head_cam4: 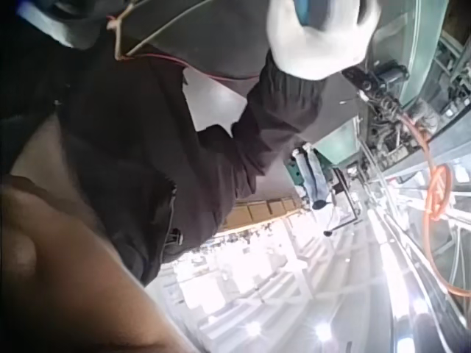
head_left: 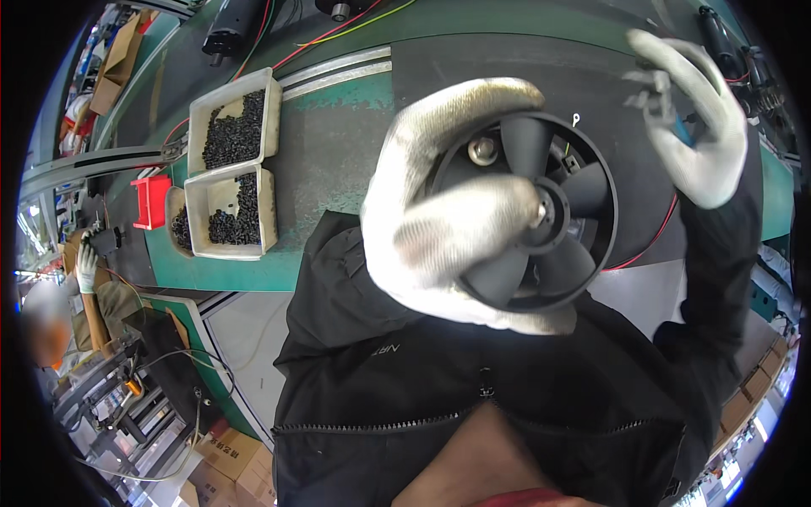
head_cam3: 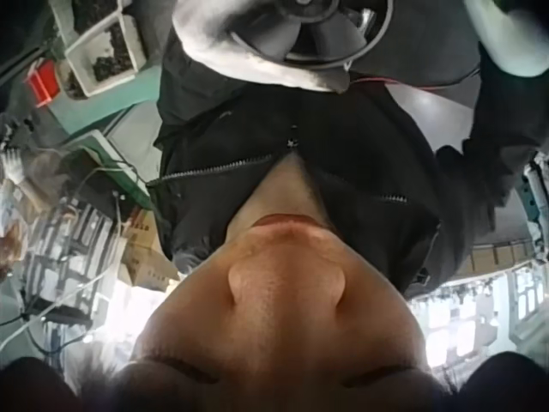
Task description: Assembling electronic motors by attaching fan blades and securing components using an electric screwdriver and pliers.
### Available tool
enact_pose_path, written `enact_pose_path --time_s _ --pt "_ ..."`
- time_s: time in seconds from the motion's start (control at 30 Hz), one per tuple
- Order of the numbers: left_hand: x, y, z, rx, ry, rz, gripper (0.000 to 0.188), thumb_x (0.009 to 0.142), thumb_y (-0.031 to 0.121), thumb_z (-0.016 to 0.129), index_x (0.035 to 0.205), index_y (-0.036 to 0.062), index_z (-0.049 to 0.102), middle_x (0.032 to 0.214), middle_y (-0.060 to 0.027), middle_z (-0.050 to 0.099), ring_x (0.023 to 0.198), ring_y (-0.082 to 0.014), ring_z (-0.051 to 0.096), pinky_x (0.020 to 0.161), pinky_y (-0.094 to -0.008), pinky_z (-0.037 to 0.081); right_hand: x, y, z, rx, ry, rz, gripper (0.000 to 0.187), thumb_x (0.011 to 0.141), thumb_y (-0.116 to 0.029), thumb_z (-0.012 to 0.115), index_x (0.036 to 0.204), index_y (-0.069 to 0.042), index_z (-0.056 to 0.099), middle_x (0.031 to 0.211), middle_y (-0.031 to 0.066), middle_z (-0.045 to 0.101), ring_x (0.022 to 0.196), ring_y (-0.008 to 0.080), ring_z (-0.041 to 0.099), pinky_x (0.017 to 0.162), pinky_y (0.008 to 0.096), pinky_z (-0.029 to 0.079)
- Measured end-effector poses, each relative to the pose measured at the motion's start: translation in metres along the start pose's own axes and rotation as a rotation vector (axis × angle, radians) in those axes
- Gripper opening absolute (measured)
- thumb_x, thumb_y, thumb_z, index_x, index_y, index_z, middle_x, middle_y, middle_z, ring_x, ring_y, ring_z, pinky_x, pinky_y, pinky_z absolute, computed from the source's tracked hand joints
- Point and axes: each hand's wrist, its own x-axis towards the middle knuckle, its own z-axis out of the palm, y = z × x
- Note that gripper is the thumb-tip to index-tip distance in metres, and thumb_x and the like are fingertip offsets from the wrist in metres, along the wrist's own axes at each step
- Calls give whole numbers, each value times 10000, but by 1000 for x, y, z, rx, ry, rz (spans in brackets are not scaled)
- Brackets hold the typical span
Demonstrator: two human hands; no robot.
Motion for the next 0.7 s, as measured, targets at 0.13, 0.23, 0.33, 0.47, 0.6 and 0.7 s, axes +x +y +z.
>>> enact_pose_path --time_s 0.13,0.23,0.33,0.47,0.6,0.7 --pt "7 24 -4 -396 86 -432 482 576 111 745 1004 -31 576 1117 -258 554 1000 -295 581 869 -358 485 -38 80 20 -464 364 87 386 783 -66 629 1169 -74 616 1037 120 624 969 230 618 892 312 456" --pt "16 20 -5 -663 3 -676 585 693 -105 586 1256 -62 432 1112 -164 567 955 -194 587 854 -328 482 -99 141 13 -724 308 310 399 773 -144 674 1159 -66 608 1125 151 590 1066 307 557 929 384 431" --pt "23 20 -6 -749 -7 -768 596 673 -106 576 1253 -61 443 1141 -174 550 954 -187 582 846 -320 479 -111 127 38 -820 285 208 401 760 -126 670 1143 -34 598 1178 168 550 1110 356 511 948 414 414" --pt "18 -7 15 -20 27 57 617 530 176 821 1061 -29 582 1099 -210 562 995 -345 584 857 -404 493 -75 14 71 10 3 171 675 685 -154 736 1281 1 461 1316 213 457 1240 362 438 1024 426 368" --pt "45 -8 38 277 -110 53 757 566 321 794 1227 53 540 1283 -266 444 1106 -442 488 902 -481 438 -74 9 151 1735 251 391 720 750 -239 765 1322 3 401 1345 188 454 1235 289 459 966 396 437" --pt "30 -3 38 452 -145 45 737 633 266 743 1290 49 486 1287 -279 433 1129 -442 479 938 -467 417 -27 8 104 885 265 258 430 785 -176 720 1148 1 572 1058 86 630 968 161 598 838 332 486"
